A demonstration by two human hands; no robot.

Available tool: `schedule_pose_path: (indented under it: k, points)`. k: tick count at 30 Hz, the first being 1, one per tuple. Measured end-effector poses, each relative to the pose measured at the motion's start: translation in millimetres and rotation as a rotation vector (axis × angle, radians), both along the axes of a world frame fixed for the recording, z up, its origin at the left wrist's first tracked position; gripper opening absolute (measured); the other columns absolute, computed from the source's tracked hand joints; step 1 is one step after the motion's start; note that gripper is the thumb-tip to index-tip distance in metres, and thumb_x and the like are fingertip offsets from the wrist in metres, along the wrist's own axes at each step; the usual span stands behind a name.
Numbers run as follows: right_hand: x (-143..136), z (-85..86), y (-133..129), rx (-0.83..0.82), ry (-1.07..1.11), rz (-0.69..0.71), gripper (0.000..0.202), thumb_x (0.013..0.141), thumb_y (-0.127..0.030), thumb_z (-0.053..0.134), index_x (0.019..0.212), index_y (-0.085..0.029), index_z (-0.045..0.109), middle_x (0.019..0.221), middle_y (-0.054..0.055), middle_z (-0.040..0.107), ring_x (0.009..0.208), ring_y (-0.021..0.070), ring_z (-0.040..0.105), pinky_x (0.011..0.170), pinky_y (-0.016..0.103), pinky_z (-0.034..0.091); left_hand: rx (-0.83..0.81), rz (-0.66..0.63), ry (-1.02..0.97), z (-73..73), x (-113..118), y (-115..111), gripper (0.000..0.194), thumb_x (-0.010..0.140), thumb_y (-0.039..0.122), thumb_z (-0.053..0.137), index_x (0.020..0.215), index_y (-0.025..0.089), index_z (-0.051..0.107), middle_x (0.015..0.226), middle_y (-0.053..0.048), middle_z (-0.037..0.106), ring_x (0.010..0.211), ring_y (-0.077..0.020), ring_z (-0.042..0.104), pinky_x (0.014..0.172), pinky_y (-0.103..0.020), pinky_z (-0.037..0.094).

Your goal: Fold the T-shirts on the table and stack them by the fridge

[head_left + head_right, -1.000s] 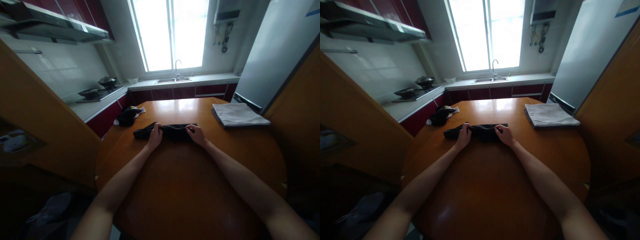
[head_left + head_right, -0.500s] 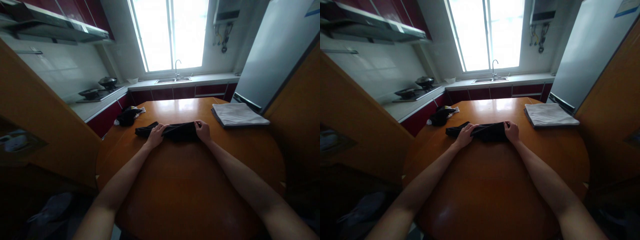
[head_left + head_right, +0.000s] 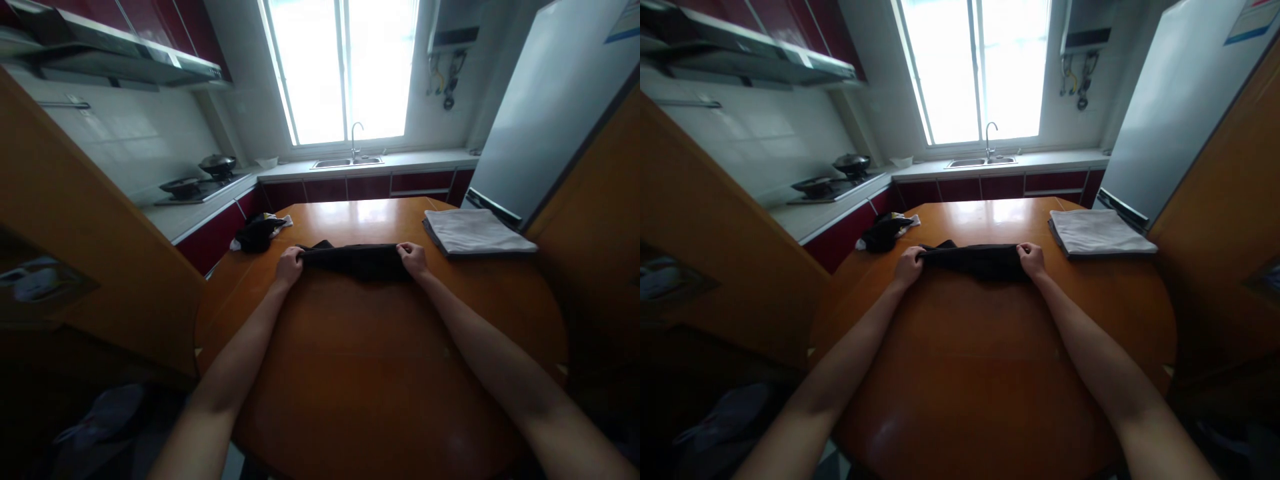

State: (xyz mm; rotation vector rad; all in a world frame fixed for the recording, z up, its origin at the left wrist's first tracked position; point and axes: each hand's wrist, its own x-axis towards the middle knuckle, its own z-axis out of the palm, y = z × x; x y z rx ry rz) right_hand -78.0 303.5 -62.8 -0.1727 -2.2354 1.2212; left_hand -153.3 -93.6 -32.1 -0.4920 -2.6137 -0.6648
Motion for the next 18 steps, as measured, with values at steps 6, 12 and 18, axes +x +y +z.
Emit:
schedule_pose_path:
  k: [6, 12, 18]
  points:
    - [24, 10.4, 0, 0.201, -0.142, 0.442, 0.021, 0.079, -0.035, 0.071, 0.094, -0.021, 0.078, 0.095, 0.005, 0.079, 0.091, 0.0269, 0.073, 0.088, 0.04, 0.055, -0.05, -0.146, -0.15, -1.3, 9, -25, 0.032, 0.084, 0.018, 0.051, 0.107, 0.022, 0.074, 0.107, -0.007, 0.078, 0.102, -0.0267, 0.072, 0.092, -0.036, 0.056]
    - [84, 18.5, 20, 0.227, -0.295, 0.62, 0.035, 0.081, -0.039, 0.073, 0.111, -0.022, 0.078, 0.107, 0.005, 0.078, 0.102, 0.0297, 0.071, 0.097, 0.043, 0.053, -0.089, -0.263, -0.195, 5.2, 73, -47, 0.033, 0.086, 0.021, 0.049, 0.111, 0.024, 0.072, 0.118, -0.008, 0.075, 0.11, -0.0287, 0.071, 0.099, -0.039, 0.052]
    - [132, 57.5, 46, 0.257, -0.567, 0.79, 0.05, 0.076, -0.052, 0.078, 0.117, -0.024, 0.078, 0.111, 0.007, 0.076, 0.097, 0.0288, 0.071, 0.083, 0.034, 0.058, -0.228, -0.454, -0.475, 47.1, 127, -69, 0.024, 0.092, 0.027, 0.046, 0.101, 0.026, 0.069, 0.09, -0.002, 0.074, 0.08, -0.0215, 0.071, 0.076, -0.029, 0.052]
